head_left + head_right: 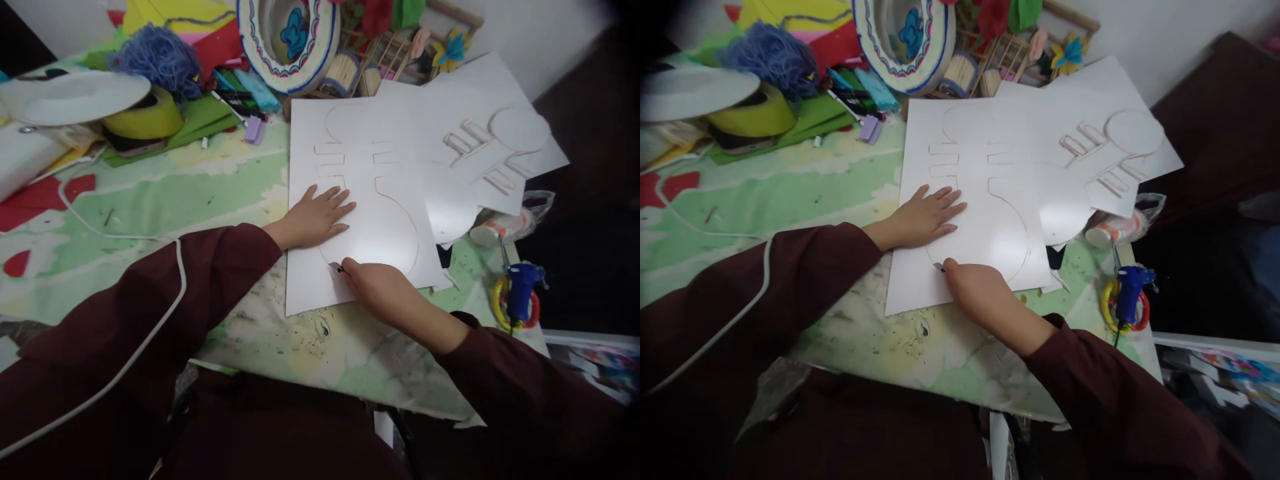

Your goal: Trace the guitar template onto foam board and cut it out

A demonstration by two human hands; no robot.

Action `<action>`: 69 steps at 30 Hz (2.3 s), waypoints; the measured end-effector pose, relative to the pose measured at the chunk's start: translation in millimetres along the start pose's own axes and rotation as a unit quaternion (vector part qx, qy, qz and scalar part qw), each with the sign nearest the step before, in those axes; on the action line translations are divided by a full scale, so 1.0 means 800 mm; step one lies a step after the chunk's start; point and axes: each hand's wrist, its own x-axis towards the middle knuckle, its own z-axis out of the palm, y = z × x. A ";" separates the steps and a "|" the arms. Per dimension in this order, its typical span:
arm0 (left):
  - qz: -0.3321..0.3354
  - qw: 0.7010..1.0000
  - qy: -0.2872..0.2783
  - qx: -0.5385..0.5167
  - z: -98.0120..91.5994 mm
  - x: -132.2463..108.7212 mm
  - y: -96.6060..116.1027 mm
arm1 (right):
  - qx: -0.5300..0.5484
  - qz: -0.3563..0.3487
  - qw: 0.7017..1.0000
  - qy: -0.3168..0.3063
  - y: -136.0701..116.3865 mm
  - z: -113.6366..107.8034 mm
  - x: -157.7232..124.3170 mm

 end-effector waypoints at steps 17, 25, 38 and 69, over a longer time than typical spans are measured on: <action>0.007 0.999 0.003 -0.033 0.007 0.002 -0.006 | -0.061 -0.022 0.996 -0.061 -0.003 -0.003 0.011; 0.005 0.999 -0.004 -0.043 0.006 0.002 -0.005 | -0.105 -0.048 0.985 -0.130 -0.021 -0.024 0.026; 0.014 0.999 0.005 -0.037 0.011 0.003 -0.009 | -0.138 -0.100 0.961 -0.218 -0.024 -0.036 0.057; 0.015 0.998 -0.010 -0.061 0.006 0.003 -0.011 | -0.034 -0.010 0.986 -0.162 -0.010 -0.019 -0.011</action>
